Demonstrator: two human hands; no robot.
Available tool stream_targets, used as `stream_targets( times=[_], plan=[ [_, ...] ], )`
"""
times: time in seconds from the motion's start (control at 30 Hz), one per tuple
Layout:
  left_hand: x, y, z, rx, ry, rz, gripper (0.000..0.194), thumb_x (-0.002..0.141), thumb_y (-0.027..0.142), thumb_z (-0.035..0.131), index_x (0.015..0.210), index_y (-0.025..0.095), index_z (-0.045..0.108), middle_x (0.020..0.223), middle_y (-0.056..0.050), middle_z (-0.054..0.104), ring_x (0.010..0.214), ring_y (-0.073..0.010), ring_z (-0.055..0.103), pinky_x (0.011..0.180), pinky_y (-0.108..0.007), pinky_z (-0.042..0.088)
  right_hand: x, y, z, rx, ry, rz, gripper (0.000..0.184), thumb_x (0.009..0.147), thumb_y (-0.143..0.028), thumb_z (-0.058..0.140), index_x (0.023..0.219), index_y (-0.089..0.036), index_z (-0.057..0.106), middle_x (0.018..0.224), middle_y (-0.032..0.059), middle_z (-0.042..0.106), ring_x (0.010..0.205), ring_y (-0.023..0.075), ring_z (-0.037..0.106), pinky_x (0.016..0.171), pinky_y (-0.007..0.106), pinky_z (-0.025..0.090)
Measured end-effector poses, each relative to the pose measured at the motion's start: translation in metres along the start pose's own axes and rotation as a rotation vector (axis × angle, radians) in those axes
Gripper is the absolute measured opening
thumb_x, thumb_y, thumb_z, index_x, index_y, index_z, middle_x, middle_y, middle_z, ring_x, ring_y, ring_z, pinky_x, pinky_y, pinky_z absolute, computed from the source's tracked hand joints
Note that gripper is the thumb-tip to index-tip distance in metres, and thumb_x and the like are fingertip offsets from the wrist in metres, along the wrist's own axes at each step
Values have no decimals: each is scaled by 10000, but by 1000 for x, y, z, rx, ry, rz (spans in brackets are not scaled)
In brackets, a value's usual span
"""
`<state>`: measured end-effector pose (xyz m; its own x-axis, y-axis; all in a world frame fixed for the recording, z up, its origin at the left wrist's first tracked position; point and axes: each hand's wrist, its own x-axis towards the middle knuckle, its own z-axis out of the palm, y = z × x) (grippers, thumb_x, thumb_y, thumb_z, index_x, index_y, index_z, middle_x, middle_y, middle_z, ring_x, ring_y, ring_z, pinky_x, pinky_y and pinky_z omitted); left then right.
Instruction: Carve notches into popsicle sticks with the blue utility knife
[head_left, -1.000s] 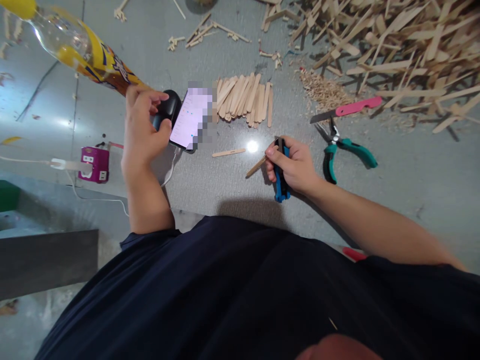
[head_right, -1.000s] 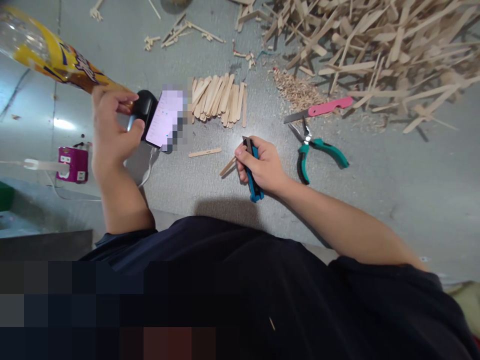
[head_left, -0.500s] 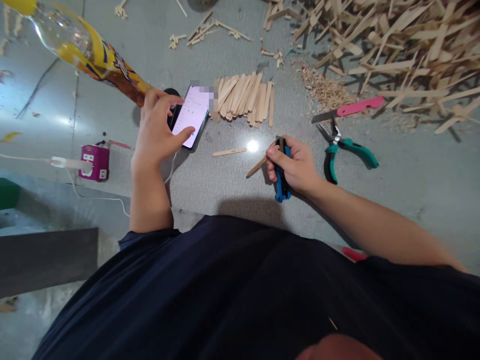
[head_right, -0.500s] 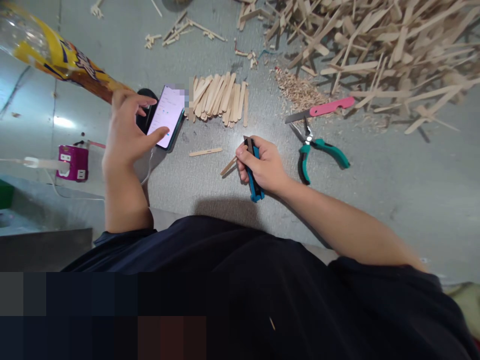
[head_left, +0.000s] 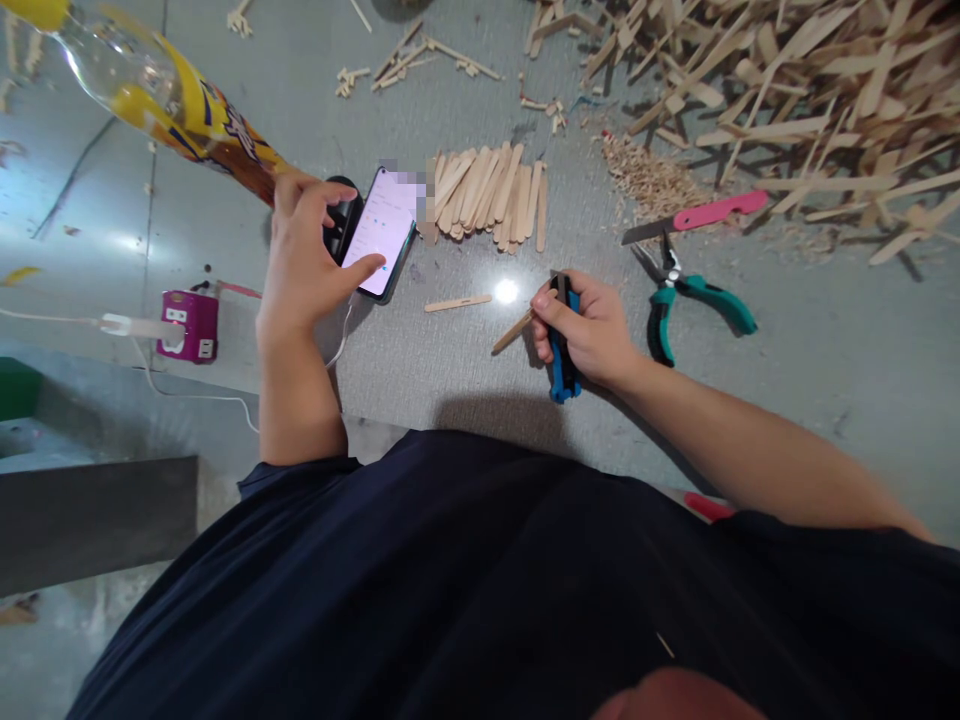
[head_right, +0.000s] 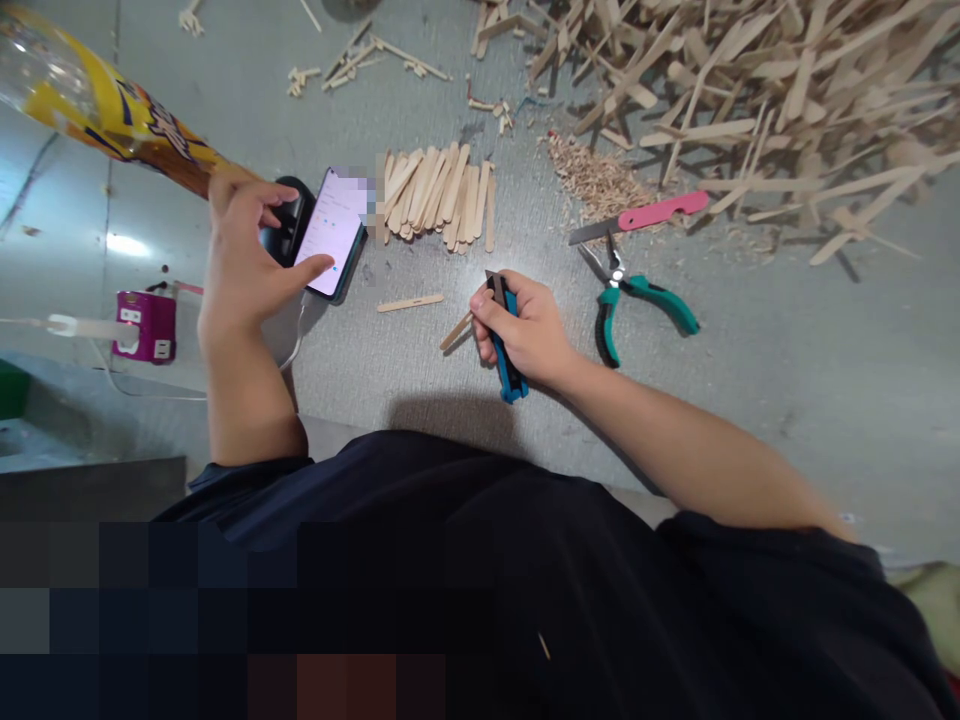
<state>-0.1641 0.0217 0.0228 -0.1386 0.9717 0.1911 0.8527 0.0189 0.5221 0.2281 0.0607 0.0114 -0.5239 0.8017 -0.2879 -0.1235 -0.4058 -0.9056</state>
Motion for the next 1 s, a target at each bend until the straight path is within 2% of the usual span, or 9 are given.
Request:
stream_targets(
  times=[0.23, 0.37, 0.5, 0.7, 0.87, 1.0],
  plan=[
    [1, 6, -13, -18, 30, -19, 823, 881, 861, 783, 1510, 342, 677, 1640, -122, 598, 1491, -415, 707, 1228, -831, 611, -1, 1, -1, 8, -2, 2, 622, 873, -756, 1050, 884, -274, 658, 665, -48, 683, 462, 125, 607, 412, 277, 556],
    [1, 6, -10, 13, 5, -27, 884, 859, 921, 781, 1523, 351, 662, 1661, -128, 592, 1547, -409, 672, 1240, -827, 607, 0, 0, 0, 13, -1, -4, 637, 850, -756, 1067, 879, -269, 658, 651, -54, 676, 451, 123, 609, 403, 267, 542],
    [1, 10, -5, 27, -14, -28, 853, 829, 879, 843, 1508, 395, 663, 1665, -122, 594, 1617, -431, 612, 1262, -835, 588, -1, -2, 1, 17, 3, -2, 639, 845, -758, 1069, 876, -267, 661, 650, -55, 675, 453, 122, 610, 407, 266, 546],
    [0, 14, -18, -8, 52, -33, 790, 846, 822, 796, 1478, 363, 678, 1657, -140, 571, 1660, -481, 591, 1195, -892, 573, -1, -2, 0, 22, -20, 0, 625, 859, -737, 1072, 891, -269, 658, 665, -52, 675, 469, 121, 612, 420, 268, 560],
    [1, 10, -19, 27, 33, -19, 795, 842, 844, 766, 1460, 349, 692, 1621, -148, 616, 1556, -427, 676, 1182, -835, 612, 0, -1, 0, 29, -7, -2, 633, 841, -748, 1079, 886, -274, 664, 650, -56, 683, 452, 120, 598, 402, 268, 549],
    [1, 7, -16, 13, 4, -6, 824, 848, 876, 763, 1491, 366, 692, 1639, -141, 639, 1555, -386, 672, 1216, -771, 629, -1, -1, 0, 30, 1, -1, 626, 840, -739, 1084, 885, -268, 675, 648, -52, 687, 446, 120, 604, 396, 268, 543]
  ],
)
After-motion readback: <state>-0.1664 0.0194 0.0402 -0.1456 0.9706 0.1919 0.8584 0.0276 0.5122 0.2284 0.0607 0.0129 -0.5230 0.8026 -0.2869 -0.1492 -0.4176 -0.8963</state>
